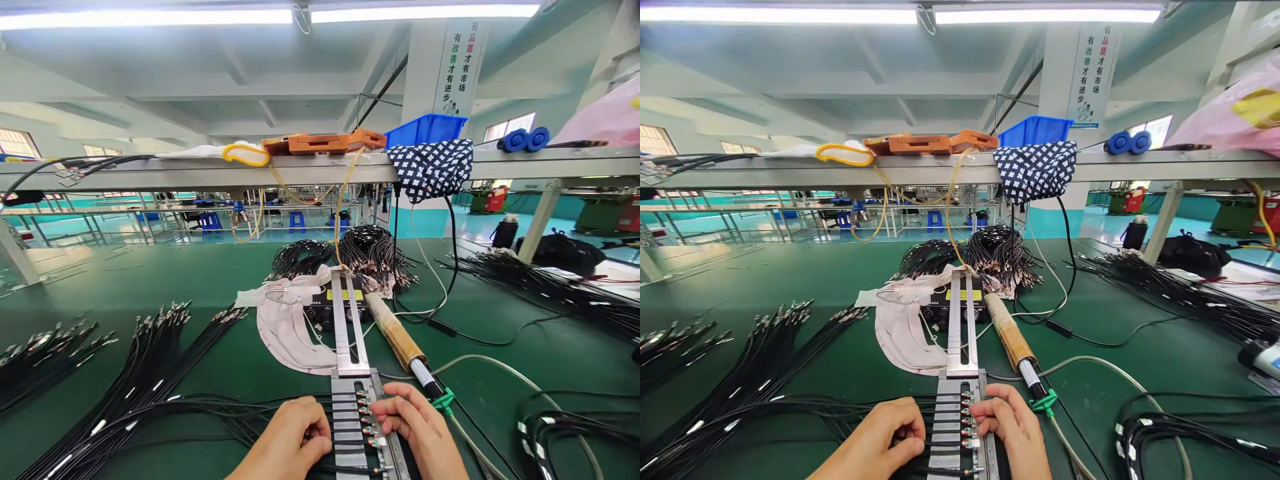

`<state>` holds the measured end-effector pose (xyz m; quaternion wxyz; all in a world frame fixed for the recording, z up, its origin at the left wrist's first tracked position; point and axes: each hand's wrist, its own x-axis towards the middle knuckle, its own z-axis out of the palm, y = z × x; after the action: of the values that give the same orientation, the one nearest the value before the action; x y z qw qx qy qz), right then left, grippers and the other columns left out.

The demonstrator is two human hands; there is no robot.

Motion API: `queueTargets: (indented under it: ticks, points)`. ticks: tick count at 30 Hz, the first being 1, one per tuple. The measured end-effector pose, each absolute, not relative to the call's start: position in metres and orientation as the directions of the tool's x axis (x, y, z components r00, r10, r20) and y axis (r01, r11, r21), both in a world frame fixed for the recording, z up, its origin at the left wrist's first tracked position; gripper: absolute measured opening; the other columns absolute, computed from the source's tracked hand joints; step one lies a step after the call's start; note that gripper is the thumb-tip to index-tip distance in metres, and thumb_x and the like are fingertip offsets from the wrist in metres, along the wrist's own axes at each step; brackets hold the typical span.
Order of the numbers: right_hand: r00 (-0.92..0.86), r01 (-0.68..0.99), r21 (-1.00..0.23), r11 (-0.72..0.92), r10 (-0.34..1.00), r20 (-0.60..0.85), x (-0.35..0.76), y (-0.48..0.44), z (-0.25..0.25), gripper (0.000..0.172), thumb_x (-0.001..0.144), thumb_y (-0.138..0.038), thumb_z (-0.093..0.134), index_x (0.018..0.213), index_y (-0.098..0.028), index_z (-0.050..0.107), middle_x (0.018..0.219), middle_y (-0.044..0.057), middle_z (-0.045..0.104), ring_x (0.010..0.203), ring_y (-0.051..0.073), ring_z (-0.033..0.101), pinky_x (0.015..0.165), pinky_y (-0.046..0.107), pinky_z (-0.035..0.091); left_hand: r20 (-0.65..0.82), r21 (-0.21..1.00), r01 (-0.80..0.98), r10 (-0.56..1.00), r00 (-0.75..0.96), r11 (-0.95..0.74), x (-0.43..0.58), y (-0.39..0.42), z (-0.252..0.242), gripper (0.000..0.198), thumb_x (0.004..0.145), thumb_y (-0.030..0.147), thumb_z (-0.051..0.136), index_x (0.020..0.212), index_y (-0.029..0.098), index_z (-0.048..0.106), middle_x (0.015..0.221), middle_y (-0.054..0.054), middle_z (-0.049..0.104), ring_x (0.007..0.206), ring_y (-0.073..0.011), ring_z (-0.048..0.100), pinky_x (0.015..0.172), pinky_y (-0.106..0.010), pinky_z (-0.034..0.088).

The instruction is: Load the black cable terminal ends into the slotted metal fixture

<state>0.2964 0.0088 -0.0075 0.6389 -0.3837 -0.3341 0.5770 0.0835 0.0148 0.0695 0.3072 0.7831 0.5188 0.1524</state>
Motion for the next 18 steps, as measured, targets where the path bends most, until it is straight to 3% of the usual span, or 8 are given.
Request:
queueTargets:
  ticks: [8,18]
  points:
    - [0.143,-0.481,-0.875,0.057,0.99,-0.014,0.2955,0.0057,-0.0031,0.045,0.071,-0.053,0.08,0.087,-0.015,0.063,0.073,0.011,0.073,0.059,0.017,0.058,0.062,0.028,0.047,-0.081,0.596,0.759,0.921,0.381,-0.262,0.0833,0.0139,0.0706,0.011,0.083,0.012,0.059,0.075,0.019,0.061,0.081,0.004,0.062,0.079,-0.0149,0.054,0.07,-0.022,0.037]
    - [0.159,-0.462,-0.884,0.066,0.987,-0.009,0.2951,0.0039,-0.0009,0.045,0.069,-0.056,0.081,0.083,-0.017,0.064,0.071,0.009,0.072,0.06,0.018,0.059,0.06,0.028,0.046,-0.114,0.324,0.876,0.905,0.41,-0.356,0.0878,0.011,0.0615,0.024,0.096,0.019,0.041,0.08,0.018,0.058,0.091,-0.005,0.067,0.085,-0.0214,0.061,0.072,-0.028,0.039]
